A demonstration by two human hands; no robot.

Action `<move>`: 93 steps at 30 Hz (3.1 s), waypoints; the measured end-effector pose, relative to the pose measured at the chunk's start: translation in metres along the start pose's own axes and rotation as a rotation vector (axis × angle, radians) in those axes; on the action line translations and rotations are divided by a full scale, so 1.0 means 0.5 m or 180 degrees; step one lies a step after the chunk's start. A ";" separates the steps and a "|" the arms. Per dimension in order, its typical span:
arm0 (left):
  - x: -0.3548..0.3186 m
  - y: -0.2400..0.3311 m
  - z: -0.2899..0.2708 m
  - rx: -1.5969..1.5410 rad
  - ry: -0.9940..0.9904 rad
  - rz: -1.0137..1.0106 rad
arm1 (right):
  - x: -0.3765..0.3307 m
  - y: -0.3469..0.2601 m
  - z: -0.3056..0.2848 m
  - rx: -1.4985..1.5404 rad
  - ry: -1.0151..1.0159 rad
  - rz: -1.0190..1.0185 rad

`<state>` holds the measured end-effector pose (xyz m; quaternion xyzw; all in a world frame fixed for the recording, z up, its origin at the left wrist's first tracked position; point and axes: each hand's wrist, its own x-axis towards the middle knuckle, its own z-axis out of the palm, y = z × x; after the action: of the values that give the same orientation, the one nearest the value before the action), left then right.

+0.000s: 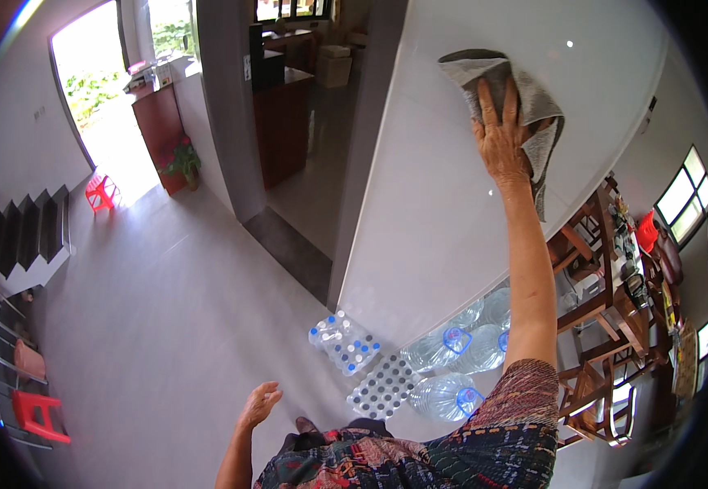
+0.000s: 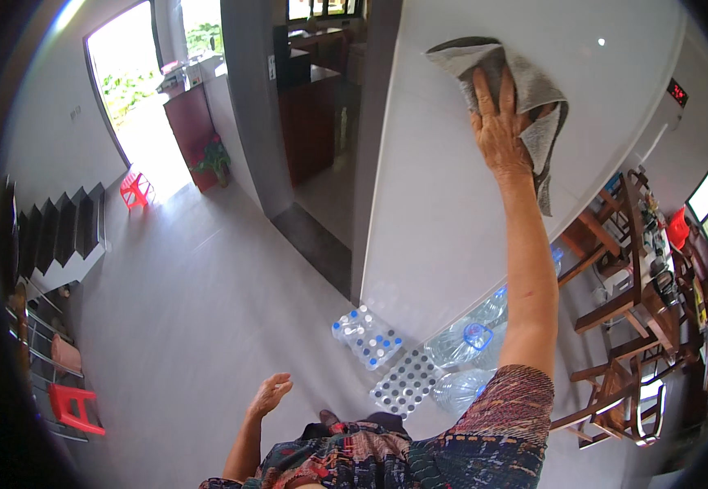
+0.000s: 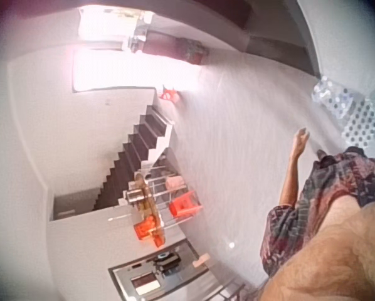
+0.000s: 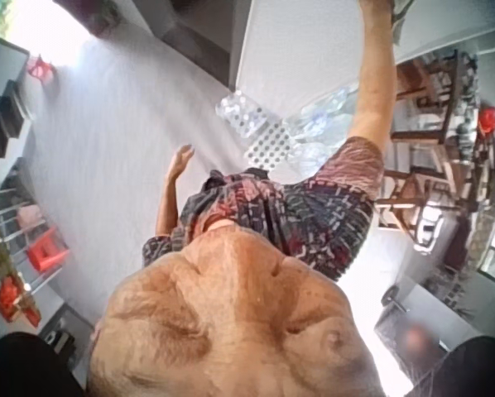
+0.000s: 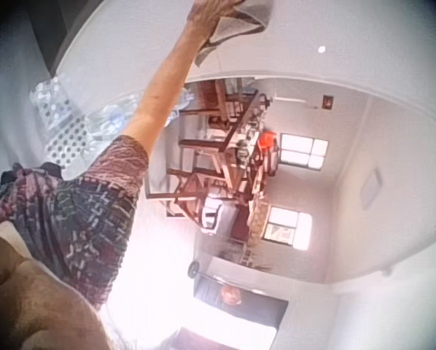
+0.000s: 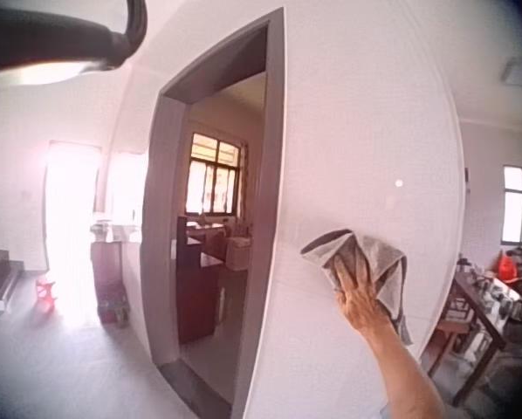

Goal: The person sits on a red stool and wipes the interior and exterior surfaces of a wooden cabinet using a grey cloth. They clean the inside of the cabinet doors and shelves, then close the doors to wipe the front panels and the top surface. Finally, they wipe a nearby white wall section.

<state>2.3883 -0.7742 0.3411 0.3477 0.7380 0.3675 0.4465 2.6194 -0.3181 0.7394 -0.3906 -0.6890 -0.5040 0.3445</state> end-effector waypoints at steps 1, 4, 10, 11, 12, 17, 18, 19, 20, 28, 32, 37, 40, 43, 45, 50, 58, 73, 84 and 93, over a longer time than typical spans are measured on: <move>-0.003 -0.001 -0.004 -0.0050 -0.0062 -0.0090 | -0.004 -0.012 0.015 -0.0018 -0.0121 0.0033; 0.011 -0.037 -0.014 -0.0082 -0.0172 -0.0015 | 0.002 -0.042 0.034 0.0053 -0.0479 -0.0185; 0.073 -0.006 -0.065 -0.0161 -0.0361 -0.0066 | -0.004 -0.119 0.071 0.0661 -0.0239 -0.0578; 0.088 -0.001 -0.073 -0.0140 -0.0414 -0.0027 | -0.022 -0.114 0.100 0.0653 -0.0205 -0.0787; 0.110 0.005 -0.087 -0.0110 -0.0438 0.0018 | -0.029 -0.122 0.126 0.0660 -0.0150 -0.0982; 0.226 -0.011 -0.168 -0.0009 -0.0366 0.0083 | -0.071 -0.190 0.122 -0.0253 -0.0118 -0.1427; 0.260 0.000 -0.183 -0.0031 -0.0353 0.0118 | -0.068 -0.190 0.119 -0.0193 -0.0030 -0.1289; 0.293 0.011 -0.199 -0.0058 -0.0357 0.0082 | -0.059 -0.189 0.120 -0.0134 0.0060 -0.1156; 0.324 0.029 -0.220 0.0015 -0.0390 0.0161 | -0.039 -0.194 0.115 -0.0025 0.0108 -0.0958; 0.555 0.185 -0.368 0.0225 -0.0181 0.0607 | 0.286 -0.292 0.121 0.0285 0.0471 0.0177; 0.660 0.167 -0.390 0.0194 -0.0511 0.0513 | 0.262 -0.393 0.146 0.0378 -0.0257 0.0296; 0.785 0.154 -0.453 0.0551 -0.1240 0.0755 | 0.103 -0.468 0.230 -0.0197 -0.0728 -0.0374; 0.881 0.159 -0.536 0.0633 -0.1299 0.0721 | 0.043 -0.523 0.238 -0.0716 -0.1554 -0.1264; 0.972 0.170 -0.616 0.0555 -0.1132 0.1002 | 0.004 -0.562 0.243 -0.0920 -0.2030 -0.1281; 1.039 0.177 -0.661 0.0443 -0.1180 0.1158 | 0.026 -0.587 0.239 -0.1260 -0.2457 -0.1249; 1.150 0.245 -0.691 0.0674 -0.1432 0.1098 | 0.076 -0.632 0.281 -0.1672 -0.3390 -0.0931; 1.353 0.263 -0.635 0.0412 -0.2033 0.1344 | 0.004 -0.657 0.480 -0.0042 -0.3231 0.2765; 1.744 0.506 -0.588 0.0359 -0.1980 0.0707 | 0.251 -0.603 0.808 -0.0961 -0.1972 0.0683; 2.011 0.785 -0.434 0.0769 -0.2855 0.0864 | 0.173 -0.342 1.014 -0.2691 -0.2786 0.1903; 2.303 0.900 -0.395 0.1384 -0.2945 0.1117 | -0.045 -0.385 1.195 -0.1747 -0.4092 0.1284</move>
<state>1.8772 0.3683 0.3255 0.6756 0.4542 0.0839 0.5747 2.4108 0.2172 0.4859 -0.8013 -0.5186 -0.2562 -0.1525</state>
